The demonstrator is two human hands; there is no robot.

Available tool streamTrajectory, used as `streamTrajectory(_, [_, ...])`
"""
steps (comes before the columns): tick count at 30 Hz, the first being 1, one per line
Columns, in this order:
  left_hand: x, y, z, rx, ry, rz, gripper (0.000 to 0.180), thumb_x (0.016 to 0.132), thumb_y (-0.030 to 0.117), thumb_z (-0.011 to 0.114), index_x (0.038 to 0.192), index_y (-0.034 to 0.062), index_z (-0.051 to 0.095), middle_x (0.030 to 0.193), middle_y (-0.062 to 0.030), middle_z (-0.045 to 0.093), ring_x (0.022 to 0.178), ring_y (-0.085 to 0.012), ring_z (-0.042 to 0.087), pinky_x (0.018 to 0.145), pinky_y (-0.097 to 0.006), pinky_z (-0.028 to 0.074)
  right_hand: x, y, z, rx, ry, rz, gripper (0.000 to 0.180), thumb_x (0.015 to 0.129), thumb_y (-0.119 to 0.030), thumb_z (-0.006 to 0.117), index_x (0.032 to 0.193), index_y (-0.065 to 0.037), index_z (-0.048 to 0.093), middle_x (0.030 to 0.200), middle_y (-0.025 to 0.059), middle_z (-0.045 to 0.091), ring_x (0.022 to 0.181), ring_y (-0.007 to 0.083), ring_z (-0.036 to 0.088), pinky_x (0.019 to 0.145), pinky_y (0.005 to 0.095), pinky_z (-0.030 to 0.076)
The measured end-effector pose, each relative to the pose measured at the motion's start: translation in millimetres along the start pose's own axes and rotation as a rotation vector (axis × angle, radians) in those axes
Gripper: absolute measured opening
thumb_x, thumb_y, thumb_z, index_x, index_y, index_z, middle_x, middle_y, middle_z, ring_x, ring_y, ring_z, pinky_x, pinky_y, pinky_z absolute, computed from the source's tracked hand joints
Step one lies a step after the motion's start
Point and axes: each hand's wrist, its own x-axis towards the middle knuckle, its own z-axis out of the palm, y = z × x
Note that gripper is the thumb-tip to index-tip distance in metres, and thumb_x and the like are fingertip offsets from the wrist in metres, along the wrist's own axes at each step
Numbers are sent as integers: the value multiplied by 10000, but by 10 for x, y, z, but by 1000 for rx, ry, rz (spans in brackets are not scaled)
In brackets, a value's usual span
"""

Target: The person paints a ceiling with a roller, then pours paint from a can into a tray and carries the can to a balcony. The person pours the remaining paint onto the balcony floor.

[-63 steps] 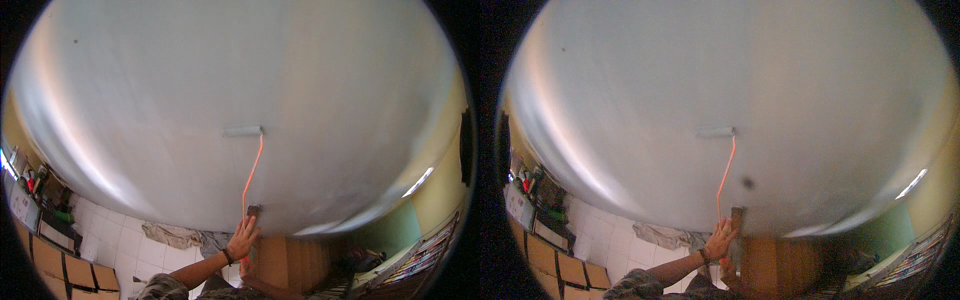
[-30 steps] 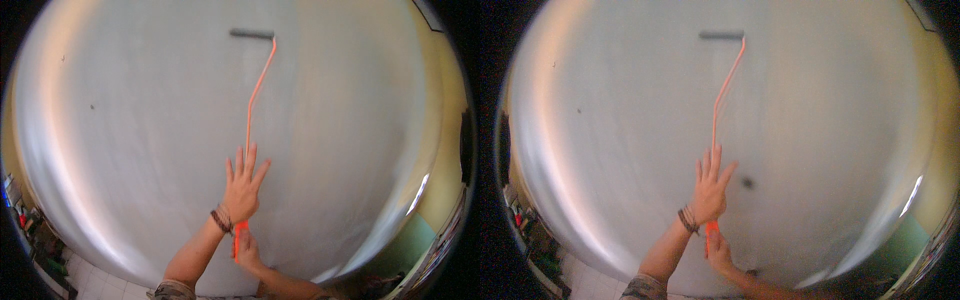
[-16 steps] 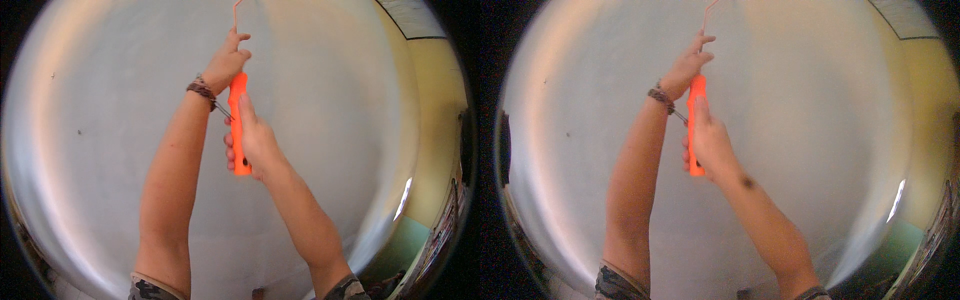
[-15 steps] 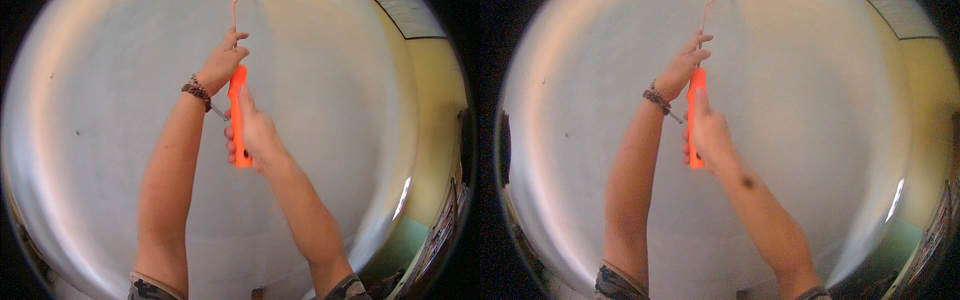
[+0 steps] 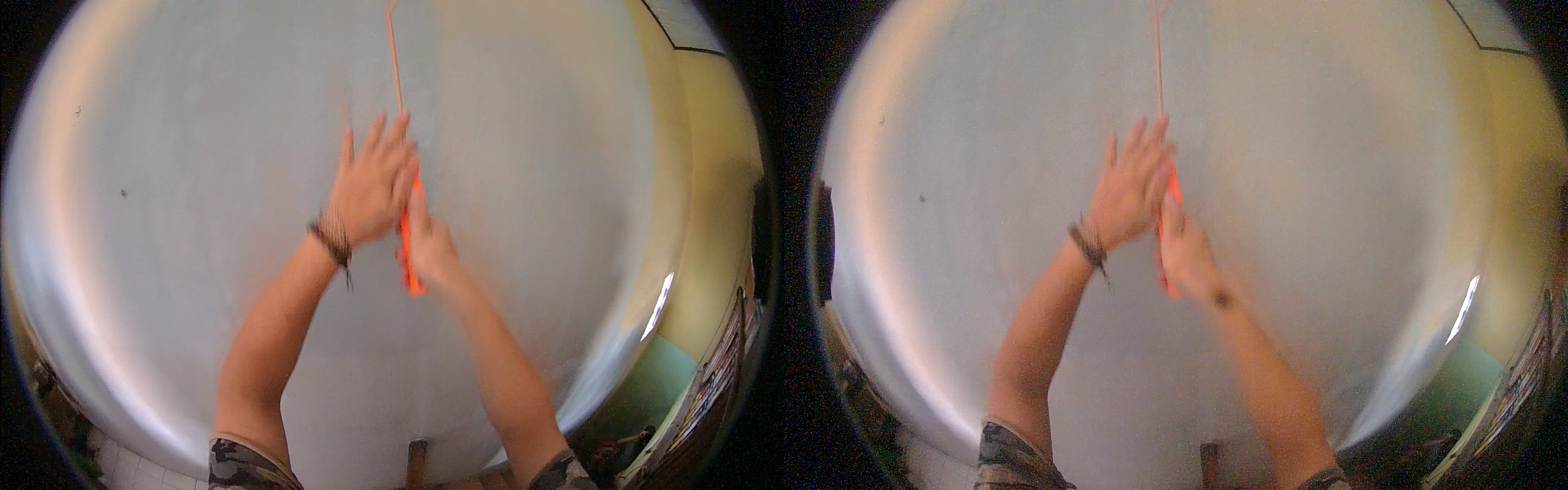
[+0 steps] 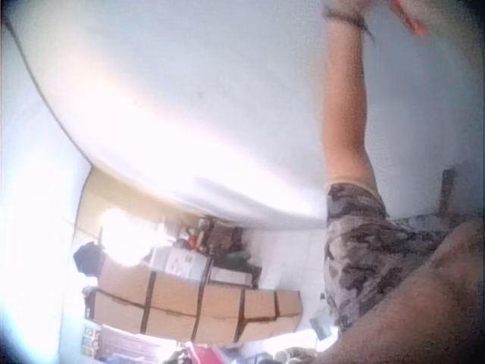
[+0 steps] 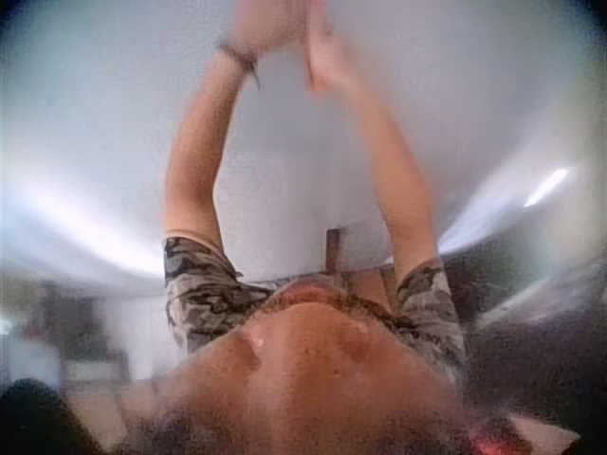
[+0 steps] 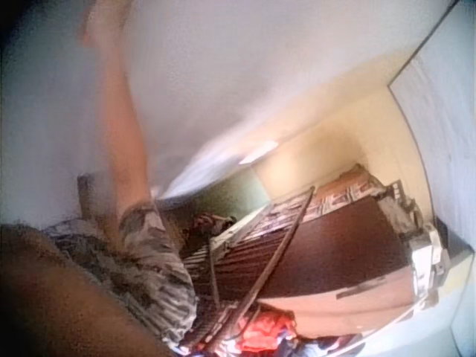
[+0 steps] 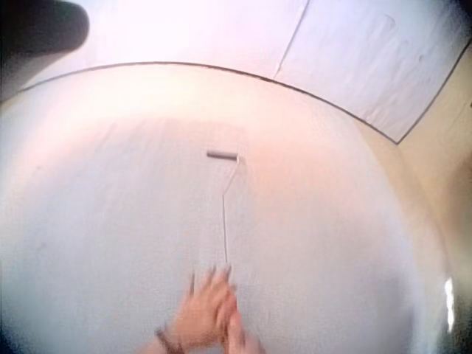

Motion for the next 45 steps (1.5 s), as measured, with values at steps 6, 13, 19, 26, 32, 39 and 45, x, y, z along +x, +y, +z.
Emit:
streamTrajectory(6, [-707, 449, 10, -72, -103, -135, 389, 984, 296, 384, 1302, 97, 488, 1533, -88, 255, 1417, -354, 190, 1091, -636, 125, -744, 328, 169, 84, 6, -7, 685, 950, -630, 250, 872, -21, 554, 575, 76, 514, 505, 177, 532, 452, 367, 435])
streamTrajectory(13, [1102, -204, -188, -35, 20, -252, 348, 970, 252, 425, 1289, 139, 507, 1490, -59, 340, 1384, -351, 266, 1057, -636, 237, 442, -1211, -300, 178, 3, 1, 739, 946, -640, 237, 856, 16, 565, 654, 108, 561, 590, 220, 563, 584, 384, 462])
streamTrajectory(19, [-311, 470, 118, -51, -180, -86, 378, 909, 203, 516, 1277, 120, 526, 1518, -73, 290, 1402, -336, 229, 1088, -639, 156, -456, 415, -98, -40, 131, -25, 676, 975, -570, 272, 764, 5, 558, 630, 93, 555, 592, 215, 561, 582, 390, 455])
streamTrajectory(26, [-2362, 2036, 97, -382, -565, -298, 398, 886, 170, 538, 1282, 128, 526, 1543, -102, 227, 1424, -349, 167, 1091, -657, 72, -2792, 2041, 210, 17, 127, 98, 479, 1009, -404, 317, 950, -10, 583, 684, 95, 601, 616, 203, 590, 551, 393, 453])
streamTrajectory(32, [-2682, 2073, -111, -405, -616, -334, 351, 863, 156, 547, 1212, 122, 559, 1530, -109, 266, 1408, -344, 233, 1075, -678, 60, -3162, 1808, 406, 186, -26, 256, 469, 1018, -389, 290, 1066, -3, 553, 749, 124, 619, 609, 234, 600, 550, 369, 474])
streamTrajectory(39, [-390, 526, 197, -251, -328, -210, 323, 975, 308, 436, 1219, 128, 549, 1492, -111, 343, 1387, -307, 302, 1077, -642, 116, -554, 644, 131, 40, 303, -176, 652, 975, -558, 242, 916, -4, 579, 604, 156, 592, 593, 317, 628, 595, 459, 469])
streamTrajectory(45, [1512, 153, -11, -138, -196, -276, 301, 985, 312, 370, 1185, 160, 535, 1511, -36, 311, 1329, -309, 370, 1039, -679, 207, 435, -1119, -945, 226, -32, 63, 657, 926, -673, 241, 889, -57, 466, 601, 35, 455, 459, 179, 455, 426, 341, 410])
